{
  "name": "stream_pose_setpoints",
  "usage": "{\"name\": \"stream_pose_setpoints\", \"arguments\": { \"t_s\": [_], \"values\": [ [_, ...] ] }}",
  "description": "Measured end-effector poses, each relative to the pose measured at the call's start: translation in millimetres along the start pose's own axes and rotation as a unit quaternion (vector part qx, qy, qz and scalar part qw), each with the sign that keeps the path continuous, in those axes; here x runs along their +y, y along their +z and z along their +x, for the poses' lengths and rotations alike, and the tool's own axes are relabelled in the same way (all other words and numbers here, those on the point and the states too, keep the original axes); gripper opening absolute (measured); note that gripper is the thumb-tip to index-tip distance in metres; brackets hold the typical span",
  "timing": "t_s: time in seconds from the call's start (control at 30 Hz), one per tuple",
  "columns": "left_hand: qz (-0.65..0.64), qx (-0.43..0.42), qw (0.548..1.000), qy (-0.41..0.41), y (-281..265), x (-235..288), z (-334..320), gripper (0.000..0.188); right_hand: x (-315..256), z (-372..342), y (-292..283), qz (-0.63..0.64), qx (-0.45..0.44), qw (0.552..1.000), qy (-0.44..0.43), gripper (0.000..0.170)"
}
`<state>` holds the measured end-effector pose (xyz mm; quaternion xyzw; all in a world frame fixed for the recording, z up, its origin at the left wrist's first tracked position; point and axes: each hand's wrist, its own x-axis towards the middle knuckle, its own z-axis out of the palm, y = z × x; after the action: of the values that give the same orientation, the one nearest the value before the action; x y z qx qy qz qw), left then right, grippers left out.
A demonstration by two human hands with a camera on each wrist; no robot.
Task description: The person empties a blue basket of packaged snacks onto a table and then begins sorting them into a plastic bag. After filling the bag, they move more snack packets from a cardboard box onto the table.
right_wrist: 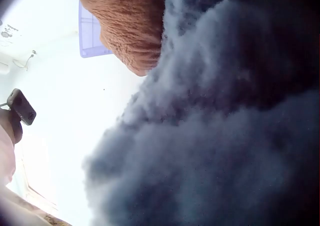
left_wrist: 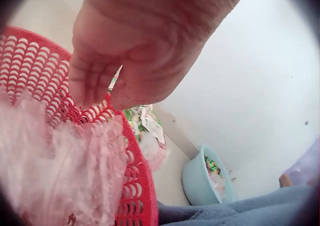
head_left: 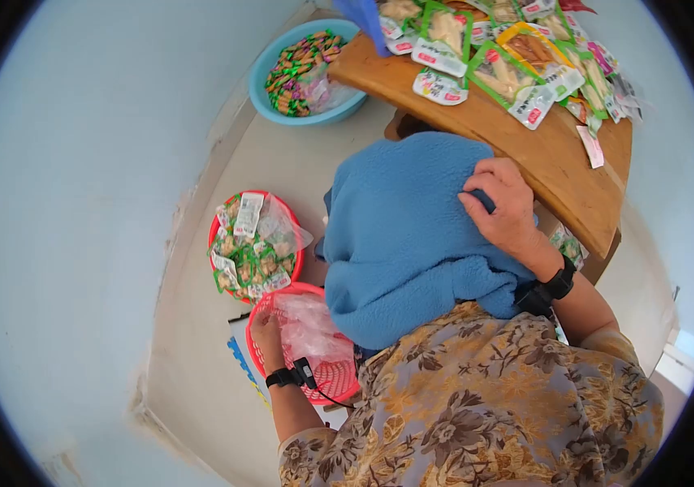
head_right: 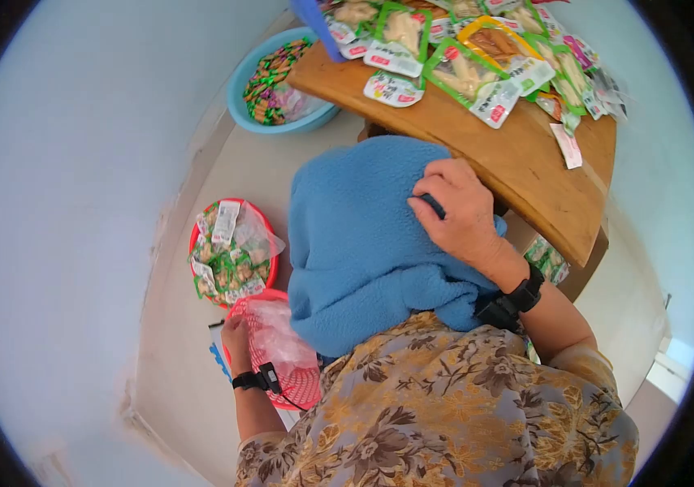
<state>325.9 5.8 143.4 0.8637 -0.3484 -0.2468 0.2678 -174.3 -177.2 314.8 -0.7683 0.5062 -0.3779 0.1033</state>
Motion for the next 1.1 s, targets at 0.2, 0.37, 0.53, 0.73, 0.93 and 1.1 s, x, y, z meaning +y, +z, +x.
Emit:
{"name": "stream_pose_setpoints", "arguments": {
  "t_s": [0.2,0.37,0.53,0.73,0.93,1.1],
  "values": [
    [0.057,-0.03,0.991,-0.116,7,-43,-38,0.031,2,0,8,-0.017,0.019,1.0,0.002,0.018],
    [0.05,-0.064,0.994,-0.075,57,-90,-49,0.05,1,-1,10,-0.012,0.019,1.0,0.005,0.018],
    [0.061,-0.04,0.993,-0.095,72,-38,-43,0.067,0,-3,10,-0.018,0.026,0.999,-0.011,0.019],
    [0.091,-0.016,0.989,-0.117,80,8,-29,0.064,-3,-1,9,-0.007,0.037,0.999,-0.008,0.019],
    [0.056,0.006,0.998,-0.026,127,-102,16,0.029,-1,0,6,-0.021,0.044,0.998,-0.026,0.019],
    [-0.096,-0.067,0.987,-0.114,61,-25,-9,0.028,-2,-2,2,-0.012,0.03,0.999,-0.016,0.02]
  ]
}}
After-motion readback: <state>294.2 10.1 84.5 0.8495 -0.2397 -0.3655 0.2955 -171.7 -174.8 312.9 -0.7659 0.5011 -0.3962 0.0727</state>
